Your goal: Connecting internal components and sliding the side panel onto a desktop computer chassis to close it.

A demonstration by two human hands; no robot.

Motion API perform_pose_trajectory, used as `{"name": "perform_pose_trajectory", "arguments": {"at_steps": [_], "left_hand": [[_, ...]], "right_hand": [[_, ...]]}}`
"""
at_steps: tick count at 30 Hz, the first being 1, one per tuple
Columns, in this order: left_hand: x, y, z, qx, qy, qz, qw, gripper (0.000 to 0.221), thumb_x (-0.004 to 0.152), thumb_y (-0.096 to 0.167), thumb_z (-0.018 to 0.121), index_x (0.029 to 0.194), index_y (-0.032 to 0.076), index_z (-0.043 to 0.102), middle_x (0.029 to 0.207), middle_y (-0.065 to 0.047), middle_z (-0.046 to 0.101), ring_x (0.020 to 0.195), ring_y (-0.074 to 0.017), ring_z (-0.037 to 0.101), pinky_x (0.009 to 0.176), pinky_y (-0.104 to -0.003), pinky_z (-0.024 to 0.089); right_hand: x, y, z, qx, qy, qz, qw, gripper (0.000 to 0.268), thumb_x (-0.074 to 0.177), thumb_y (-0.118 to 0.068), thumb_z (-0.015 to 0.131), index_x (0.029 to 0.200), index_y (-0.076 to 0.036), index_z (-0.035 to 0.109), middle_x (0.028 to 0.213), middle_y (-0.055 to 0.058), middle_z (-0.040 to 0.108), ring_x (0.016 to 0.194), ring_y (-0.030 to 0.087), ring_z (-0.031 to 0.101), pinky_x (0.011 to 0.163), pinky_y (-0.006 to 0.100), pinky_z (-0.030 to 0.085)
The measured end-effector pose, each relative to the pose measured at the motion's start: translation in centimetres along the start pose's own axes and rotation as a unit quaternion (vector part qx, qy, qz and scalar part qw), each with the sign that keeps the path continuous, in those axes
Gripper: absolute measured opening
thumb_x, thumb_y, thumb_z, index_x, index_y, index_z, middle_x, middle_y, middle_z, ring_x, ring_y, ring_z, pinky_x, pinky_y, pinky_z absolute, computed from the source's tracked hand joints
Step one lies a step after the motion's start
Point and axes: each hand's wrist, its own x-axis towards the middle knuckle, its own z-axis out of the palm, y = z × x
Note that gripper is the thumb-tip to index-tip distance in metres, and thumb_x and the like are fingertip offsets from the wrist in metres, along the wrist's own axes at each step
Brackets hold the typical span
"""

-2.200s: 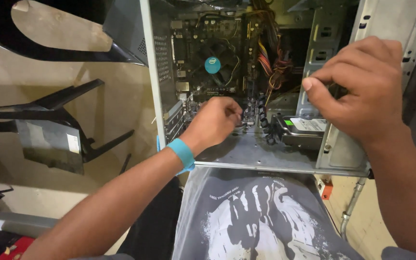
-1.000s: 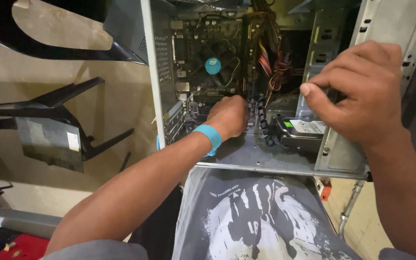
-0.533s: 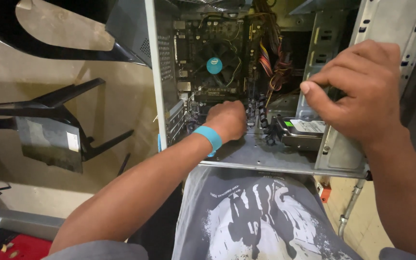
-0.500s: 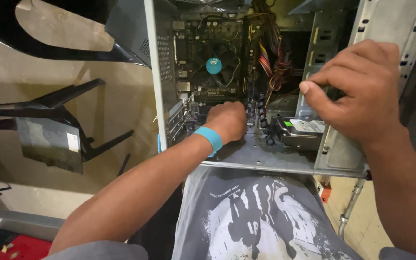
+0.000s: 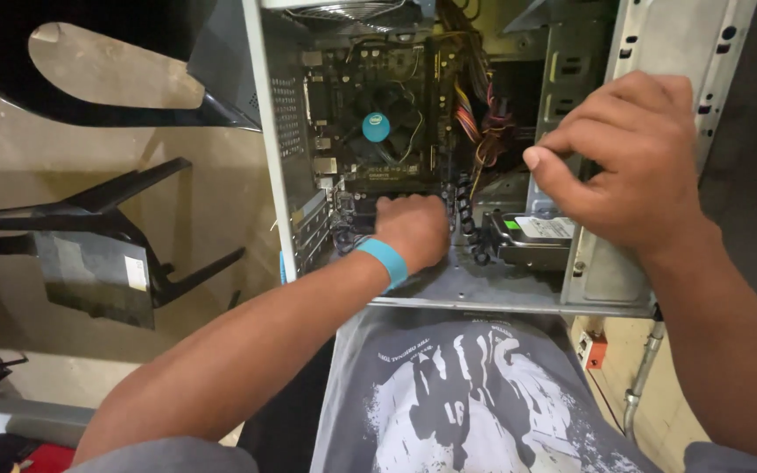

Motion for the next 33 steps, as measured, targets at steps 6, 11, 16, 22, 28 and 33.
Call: {"name": "perform_pose_trajectory", "arguments": {"at_steps": [6,11,16,22,28,33], "left_hand": [[-1.7,1.7,-2.7,0.008,-0.072,-0.028,0.997,0.030,0.097,0.009,0.061,0.123,0.016,0.075,0.127,-0.014,0.077,0.123,-0.0413,0.066,0.107,-0.058,0.043],[-1.3,2.6,-2.7,-0.016,-0.082,-0.049,0.995,0.044,0.097,0.010,0.061,0.140,0.014,0.067,0.136,-0.015,0.075,0.129,-0.0426,0.067,0.125,-0.068,0.032],[-0.5,2.6,-2.0,-0.036,-0.026,-0.046,0.998,0.044,0.095,0.016,0.064,0.138,0.015,0.072,0.138,-0.016,0.075,0.134,-0.0471,0.064,0.123,-0.069,0.036],[-2.3,2.0,-3.8,0.003,-0.079,-0.038,0.996,0.032,0.103,0.012,0.057,0.130,0.015,0.073,0.130,-0.013,0.078,0.119,-0.0411,0.071,0.105,-0.059,0.042],[-0.5,1.2,-2.4,-0.042,0.020,-0.031,0.998,0.035,0.091,0.012,0.064,0.124,0.014,0.076,0.126,-0.014,0.078,0.118,-0.0426,0.073,0.098,-0.056,0.052],[1.0,0.9,-0.9,-0.086,0.055,0.017,0.995,0.029,0.102,0.014,0.059,0.115,-0.001,0.081,0.112,-0.020,0.083,0.113,-0.0451,0.078,0.093,-0.062,0.056]], "right_hand": [[0.1,0.0,0.1,-0.001,0.009,-0.006,1.000,0.027,0.109,-0.021,0.088,0.085,-0.017,0.078,0.090,-0.003,0.074,0.100,0.025,0.063,0.106,0.047,0.035],[0.1,-0.1,0.2,-0.003,0.008,-0.008,1.000,0.024,0.109,-0.020,0.088,0.087,-0.016,0.079,0.091,-0.002,0.073,0.099,0.026,0.064,0.104,0.048,0.037],[0.5,-0.6,0.0,-0.013,0.010,-0.003,1.000,0.025,0.107,-0.019,0.088,0.085,-0.017,0.077,0.091,-0.002,0.073,0.099,0.026,0.064,0.105,0.047,0.035],[1.0,-0.8,-0.2,0.007,-0.002,0.016,1.000,0.021,0.103,-0.023,0.083,0.086,-0.013,0.079,0.090,0.002,0.075,0.097,0.026,0.064,0.100,0.050,0.038],[1.0,-1.3,-0.1,0.011,0.009,0.019,1.000,0.025,0.104,-0.019,0.083,0.081,-0.015,0.075,0.086,-0.004,0.073,0.096,0.022,0.063,0.101,0.045,0.037],[0.5,0.2,1.0,0.043,0.047,0.021,0.998,0.021,0.108,-0.028,0.082,0.087,-0.022,0.079,0.087,-0.003,0.073,0.101,0.024,0.068,0.102,0.040,0.042]]}}
